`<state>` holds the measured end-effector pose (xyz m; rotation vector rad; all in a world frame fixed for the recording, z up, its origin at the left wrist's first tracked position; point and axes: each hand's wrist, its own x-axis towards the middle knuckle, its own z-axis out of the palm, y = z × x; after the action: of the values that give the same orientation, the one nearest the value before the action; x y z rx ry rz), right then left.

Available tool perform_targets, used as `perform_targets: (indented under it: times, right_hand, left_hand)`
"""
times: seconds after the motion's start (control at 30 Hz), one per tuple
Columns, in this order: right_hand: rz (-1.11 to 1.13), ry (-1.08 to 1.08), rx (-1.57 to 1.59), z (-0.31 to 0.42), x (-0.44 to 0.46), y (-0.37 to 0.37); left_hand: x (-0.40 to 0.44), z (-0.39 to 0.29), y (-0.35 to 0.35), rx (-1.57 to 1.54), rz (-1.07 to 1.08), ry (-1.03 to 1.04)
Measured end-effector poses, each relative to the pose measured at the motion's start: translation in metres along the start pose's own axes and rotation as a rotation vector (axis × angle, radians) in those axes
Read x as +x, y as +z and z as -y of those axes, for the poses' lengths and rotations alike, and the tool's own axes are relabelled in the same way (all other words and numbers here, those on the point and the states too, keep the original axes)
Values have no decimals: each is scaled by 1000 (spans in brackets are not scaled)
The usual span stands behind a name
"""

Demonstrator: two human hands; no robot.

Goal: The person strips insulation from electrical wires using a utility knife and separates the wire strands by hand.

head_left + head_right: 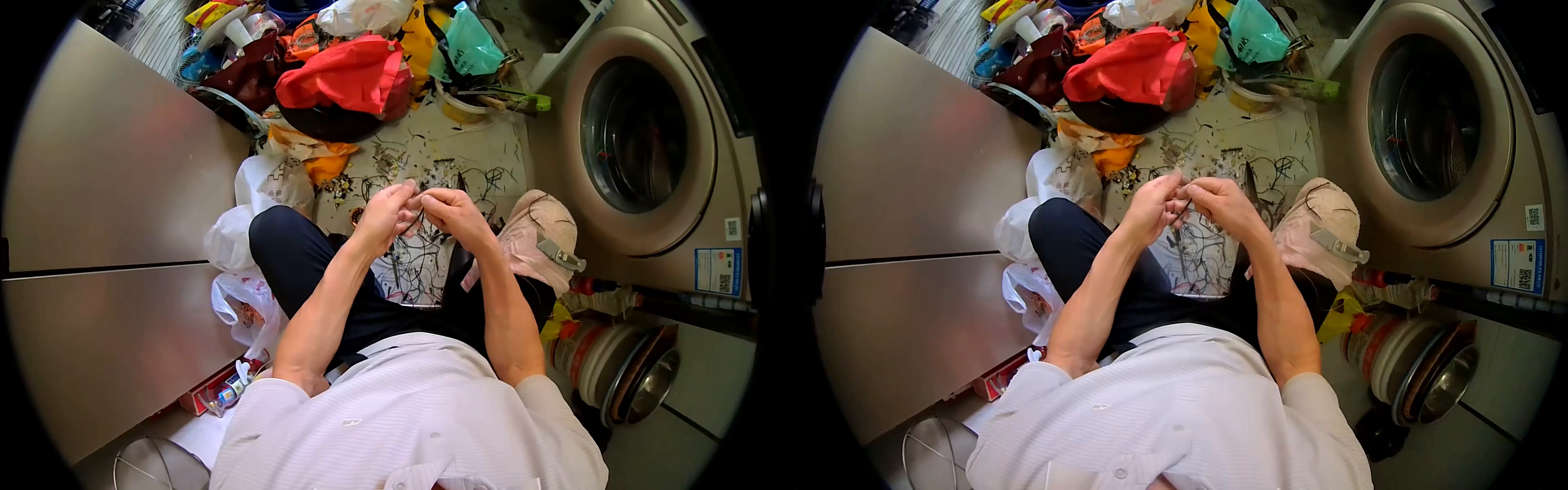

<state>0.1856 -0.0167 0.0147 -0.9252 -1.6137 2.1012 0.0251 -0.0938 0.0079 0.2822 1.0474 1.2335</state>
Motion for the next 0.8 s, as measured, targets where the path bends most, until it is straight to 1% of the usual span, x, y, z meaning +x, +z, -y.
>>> perform_targets:
  times: [0.03,0.1,0.13,0.17,0.23,0.27,0.3,0.37,0.4,0.43,0.47,0.5,0.53,0.6,0.63,0.67,0.7,0.73,0.8]
  right_hand:
    - [0,-1,-2,-1,1,-2]
    - [-63,60,233,-6,5,-7]
    - [-84,25,378,-7,5,-9]
    - [-89,21,377,-11,7,-16]
    - [-35,-83,671,-12,11,-31]
    - [-28,-93,670,-16,11,-33]
    - [-29,-95,671,-17,10,-32]
    - [-46,-105,612,-19,9,-30]
    - [-42,-104,611,-16,9,-25]
    - [-124,-123,601,-14,9,-19]
    - [-208,-143,591,-11,9,-16]
    - [-208,-144,591,-9,6,-14]
    - [-204,-172,604,-5,4,-12]
    - [-197,-205,615,-3,2,-11]
    - [-157,-209,691,-3,1,-12]
    - [-117,-213,766,-2,0,-14]
    - [-117,-216,765,-4,2,-17]
    - [-109,-228,774,-8,3,-20]
    - [-99,-245,785,-9,4,-21]
  left_hand:
    - [-2,0,-5,-1,1,2]
    - [-6,1,-11,188,164,-30]
    - [-11,1,-5,280,79,-23]
    - [-12,7,-6,281,85,-22]
    - [-13,19,-7,491,31,176]
    - [-15,25,-8,570,2,233]
    - [-19,25,-4,572,3,233]
    - [-28,21,5,650,-68,259]
    - [-30,20,3,590,-69,209]
    - [-31,21,2,588,-72,210]
    - [-30,24,0,513,-79,189]
    - [-28,26,-2,438,-86,167]
    - [-27,28,-2,438,-86,169]
    - [-24,27,-2,580,-204,241]
    - [-24,26,0,579,-204,244]
    - [-24,24,2,758,-304,369]
    - [-24,21,5,935,-403,494]
    - [-23,18,9,991,-459,616]
    - [-19,12,9,975,-479,642]
